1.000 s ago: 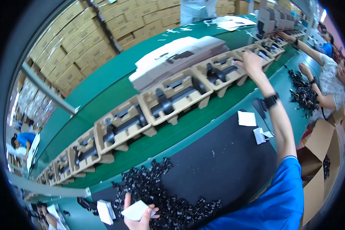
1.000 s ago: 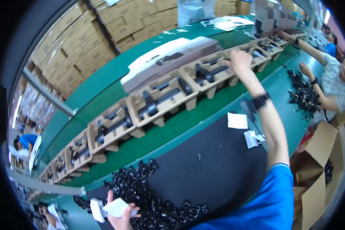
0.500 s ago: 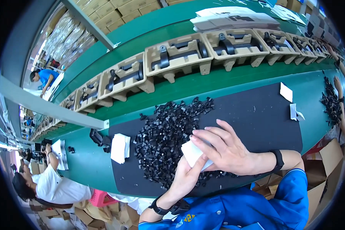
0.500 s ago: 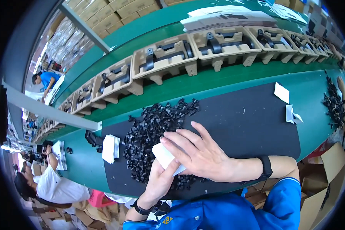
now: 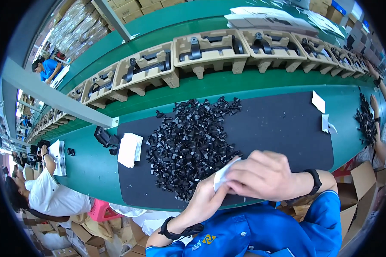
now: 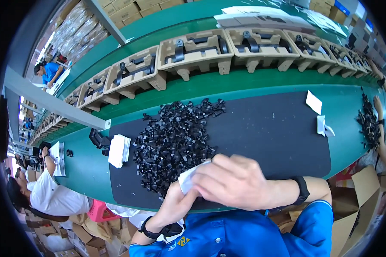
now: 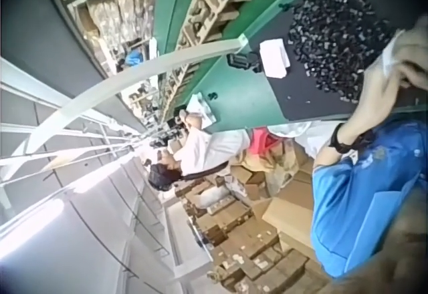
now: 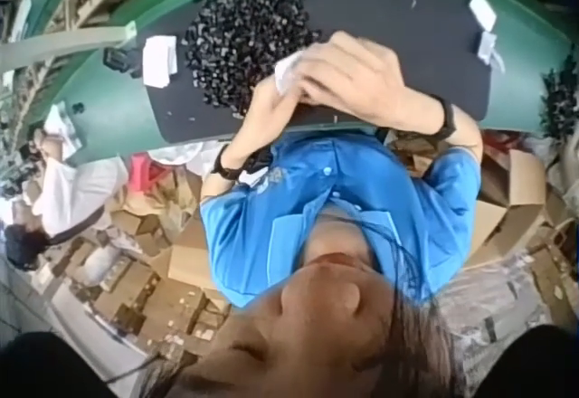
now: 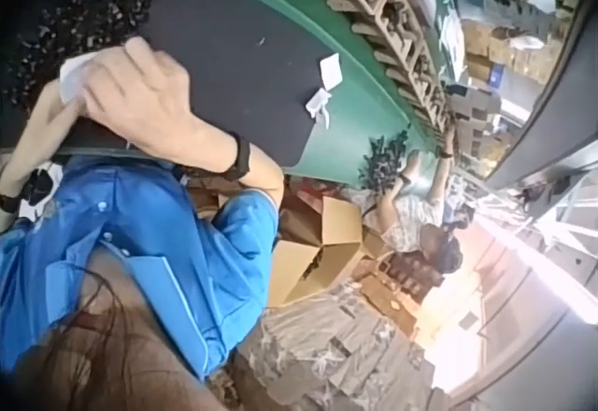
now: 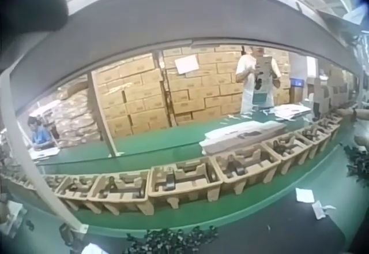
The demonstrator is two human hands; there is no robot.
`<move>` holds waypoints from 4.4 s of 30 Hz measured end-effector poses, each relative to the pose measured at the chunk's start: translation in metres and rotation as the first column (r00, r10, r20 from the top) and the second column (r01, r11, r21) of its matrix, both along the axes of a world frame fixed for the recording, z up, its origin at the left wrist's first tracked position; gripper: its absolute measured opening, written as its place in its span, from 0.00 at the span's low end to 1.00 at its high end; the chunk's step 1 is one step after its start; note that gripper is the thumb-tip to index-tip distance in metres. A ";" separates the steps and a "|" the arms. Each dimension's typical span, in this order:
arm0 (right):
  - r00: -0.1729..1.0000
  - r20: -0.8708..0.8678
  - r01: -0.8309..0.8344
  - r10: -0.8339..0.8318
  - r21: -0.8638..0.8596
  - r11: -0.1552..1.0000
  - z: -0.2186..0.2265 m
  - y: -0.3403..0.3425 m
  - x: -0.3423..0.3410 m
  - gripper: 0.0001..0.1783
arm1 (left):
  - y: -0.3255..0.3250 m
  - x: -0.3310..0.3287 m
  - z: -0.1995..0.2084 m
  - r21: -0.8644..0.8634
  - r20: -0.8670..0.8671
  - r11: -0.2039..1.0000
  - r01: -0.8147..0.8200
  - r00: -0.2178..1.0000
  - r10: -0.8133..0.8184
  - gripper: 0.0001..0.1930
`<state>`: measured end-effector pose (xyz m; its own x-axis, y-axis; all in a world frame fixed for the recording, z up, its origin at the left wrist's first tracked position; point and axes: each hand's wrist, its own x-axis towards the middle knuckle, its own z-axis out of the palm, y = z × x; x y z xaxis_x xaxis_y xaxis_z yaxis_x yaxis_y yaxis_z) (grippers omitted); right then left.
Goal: Packaging small black electronic components into individual plastic bags at a manual assembly station.
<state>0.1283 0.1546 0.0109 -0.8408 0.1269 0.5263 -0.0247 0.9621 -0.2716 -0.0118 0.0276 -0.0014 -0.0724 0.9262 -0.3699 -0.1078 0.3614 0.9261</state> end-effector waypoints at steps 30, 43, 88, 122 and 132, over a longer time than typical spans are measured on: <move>0.907 0.419 -0.086 0.034 0.106 0.991 -0.090 0.081 -0.051 0.11 | -0.002 -0.034 -0.026 0.484 -0.382 0.870 0.097 0.917 0.111 0.40; 0.962 -0.089 -0.268 0.258 -0.481 0.835 0.023 0.009 0.006 0.10 | -0.011 -0.019 -0.017 0.497 -0.478 0.864 0.080 0.856 0.196 0.43; 0.959 -0.205 -0.215 0.197 -0.073 0.974 -0.027 0.039 0.011 0.17 | 0.010 0.000 -0.015 0.172 0.308 0.870 -0.462 0.864 0.398 0.44; 0.962 0.049 -0.209 0.268 -0.498 0.841 0.020 0.213 0.126 0.08 | 0.144 0.089 0.046 0.187 -0.321 0.904 -0.384 0.846 0.425 0.22; 0.454 -0.168 0.890 -0.875 0.118 0.439 -0.023 0.520 0.217 0.10 | 0.188 0.043 0.061 0.192 -0.321 0.817 -0.543 0.752 0.576 0.27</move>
<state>0.3455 0.6743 -0.0118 -0.2844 0.6844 0.6713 0.8536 0.4996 -0.1477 0.0308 0.2154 0.0599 -0.6958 0.7041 -0.1417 0.0681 0.2611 0.9629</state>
